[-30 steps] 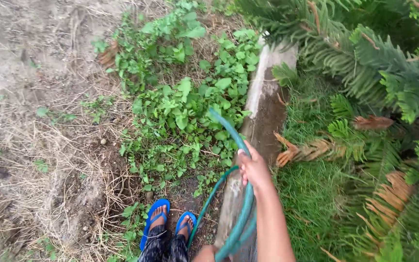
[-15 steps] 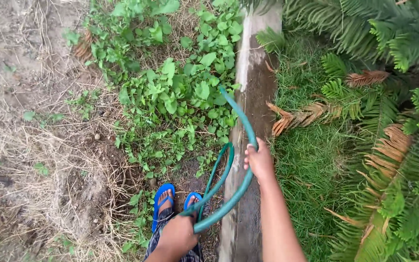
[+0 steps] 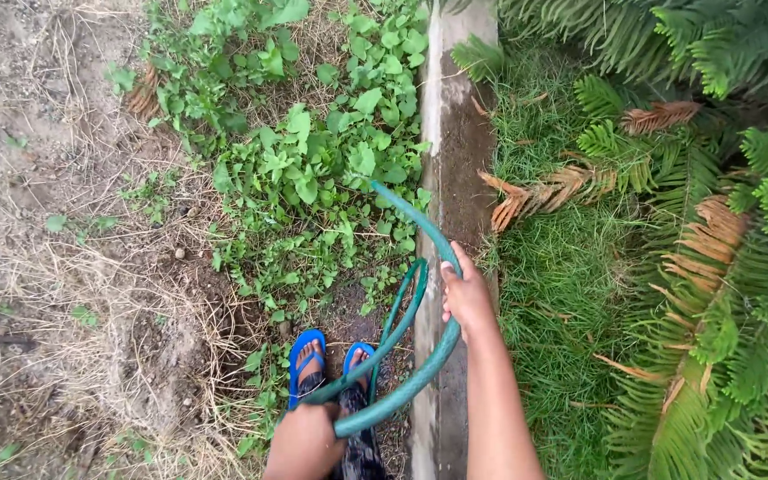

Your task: The recorder uses a garden hose to water a pine tree and surrounding garden plants.

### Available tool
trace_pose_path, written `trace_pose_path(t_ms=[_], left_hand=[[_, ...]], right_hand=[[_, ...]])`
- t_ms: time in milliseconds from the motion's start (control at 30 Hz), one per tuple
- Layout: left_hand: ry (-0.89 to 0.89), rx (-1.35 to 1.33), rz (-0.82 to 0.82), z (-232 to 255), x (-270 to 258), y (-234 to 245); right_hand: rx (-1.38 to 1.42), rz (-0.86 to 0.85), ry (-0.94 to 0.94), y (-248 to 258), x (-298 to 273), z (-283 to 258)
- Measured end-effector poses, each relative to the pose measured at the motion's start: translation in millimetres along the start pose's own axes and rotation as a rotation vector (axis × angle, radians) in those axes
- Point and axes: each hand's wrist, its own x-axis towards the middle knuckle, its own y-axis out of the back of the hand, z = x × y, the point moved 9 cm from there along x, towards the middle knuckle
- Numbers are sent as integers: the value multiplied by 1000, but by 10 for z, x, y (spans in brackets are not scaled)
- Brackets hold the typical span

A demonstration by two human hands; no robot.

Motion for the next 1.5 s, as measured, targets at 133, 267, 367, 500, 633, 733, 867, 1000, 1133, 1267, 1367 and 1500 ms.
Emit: trace_pose_path(t_ms=[133, 267, 367, 500, 633, 733, 867, 1000, 1133, 1267, 1367, 1500], left_hand=[[53, -18, 166, -204, -46, 309], [23, -183, 391, -364, -122, 557], [226, -544, 705, -1039, 0, 576], [609, -1927, 262, -1111, 113, -70], [735, -2207, 141, -1052, 335, -467], [627, -2206, 109, -1130, 480, -547], [485, -2198, 106, -898, 189, 2], [245, -2360, 80, -773, 38, 321], [135, -2444, 65, -611, -257, 574], [149, -2480, 54, -615, -328, 544], [172, -2471, 58, -630, -360, 530], [132, -2460, 54, -602, -319, 528]], right_hand=[[102, 102, -55, -2, -312, 12], [213, 133, -70, 28, -420, 199], [330, 124, -35, 49, -416, 321], [389, 78, 47, 143, -684, 134], [286, 87, 97, 219, -1028, -90], [252, 79, 113, 295, -966, 119], [282, 55, 101, 386, -893, 356], [390, -12, 14, 446, -1179, 332], [523, -57, -38, 457, -1156, 398], [500, -34, -12, 413, -895, 690], [370, 0, 10, 385, -1071, 543], [278, 5, 23, 449, -1205, 382]])
